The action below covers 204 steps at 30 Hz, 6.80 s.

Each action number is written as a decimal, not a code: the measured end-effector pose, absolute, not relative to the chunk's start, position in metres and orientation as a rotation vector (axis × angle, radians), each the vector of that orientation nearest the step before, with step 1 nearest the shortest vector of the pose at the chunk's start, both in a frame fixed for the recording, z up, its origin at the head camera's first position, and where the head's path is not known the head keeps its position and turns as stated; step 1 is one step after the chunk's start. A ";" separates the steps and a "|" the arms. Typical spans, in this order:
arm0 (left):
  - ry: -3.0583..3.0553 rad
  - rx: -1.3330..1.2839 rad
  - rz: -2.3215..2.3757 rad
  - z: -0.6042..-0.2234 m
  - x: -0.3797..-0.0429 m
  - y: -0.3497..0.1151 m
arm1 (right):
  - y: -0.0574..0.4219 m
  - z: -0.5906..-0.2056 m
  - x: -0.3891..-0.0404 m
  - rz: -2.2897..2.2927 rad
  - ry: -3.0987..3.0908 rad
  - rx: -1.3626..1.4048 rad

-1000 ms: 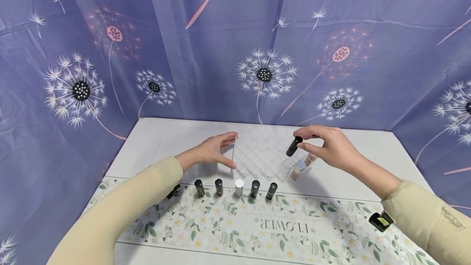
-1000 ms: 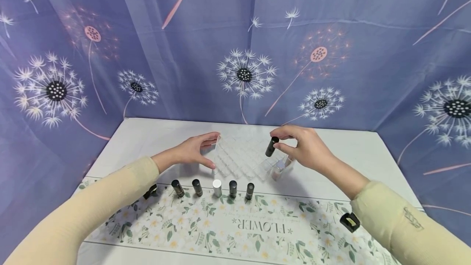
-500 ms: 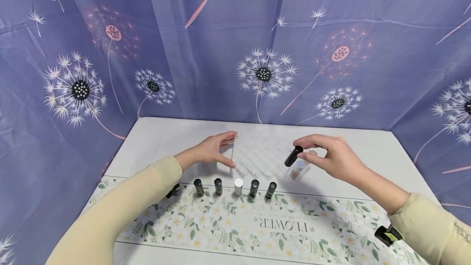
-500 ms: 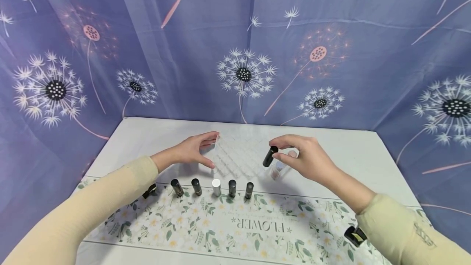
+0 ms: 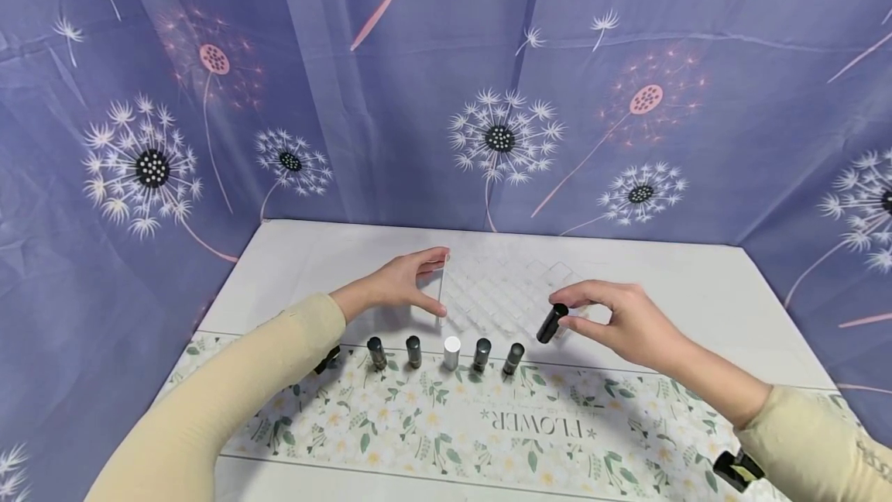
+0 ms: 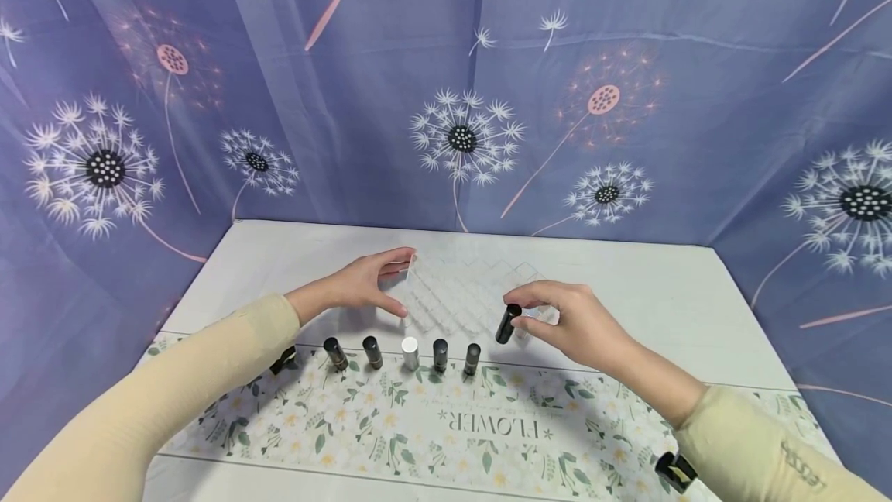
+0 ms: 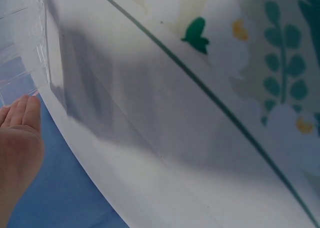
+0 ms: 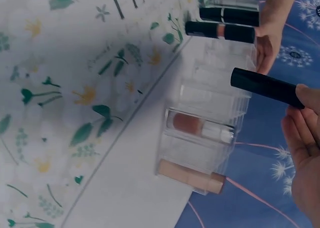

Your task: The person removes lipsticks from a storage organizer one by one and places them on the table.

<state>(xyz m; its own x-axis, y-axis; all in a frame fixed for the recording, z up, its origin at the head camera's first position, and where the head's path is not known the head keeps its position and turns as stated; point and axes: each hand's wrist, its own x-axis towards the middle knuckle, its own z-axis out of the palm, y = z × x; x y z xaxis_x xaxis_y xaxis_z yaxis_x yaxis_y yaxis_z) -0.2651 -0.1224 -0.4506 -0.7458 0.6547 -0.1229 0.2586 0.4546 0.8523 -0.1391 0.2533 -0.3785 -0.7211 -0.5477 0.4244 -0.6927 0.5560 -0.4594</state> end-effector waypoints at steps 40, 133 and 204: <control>2.292 0.772 1.190 -0.449 -0.266 -0.122 | 0.249 -0.425 -0.116 0.968 -2.597 1.089; 2.296 0.800 1.177 -0.449 -0.265 -0.122 | 0.278 -0.395 -0.154 0.795 -2.719 0.954; 2.300 0.777 1.169 -0.447 -0.264 -0.122 | 0.275 -0.415 -0.168 0.802 -2.630 1.123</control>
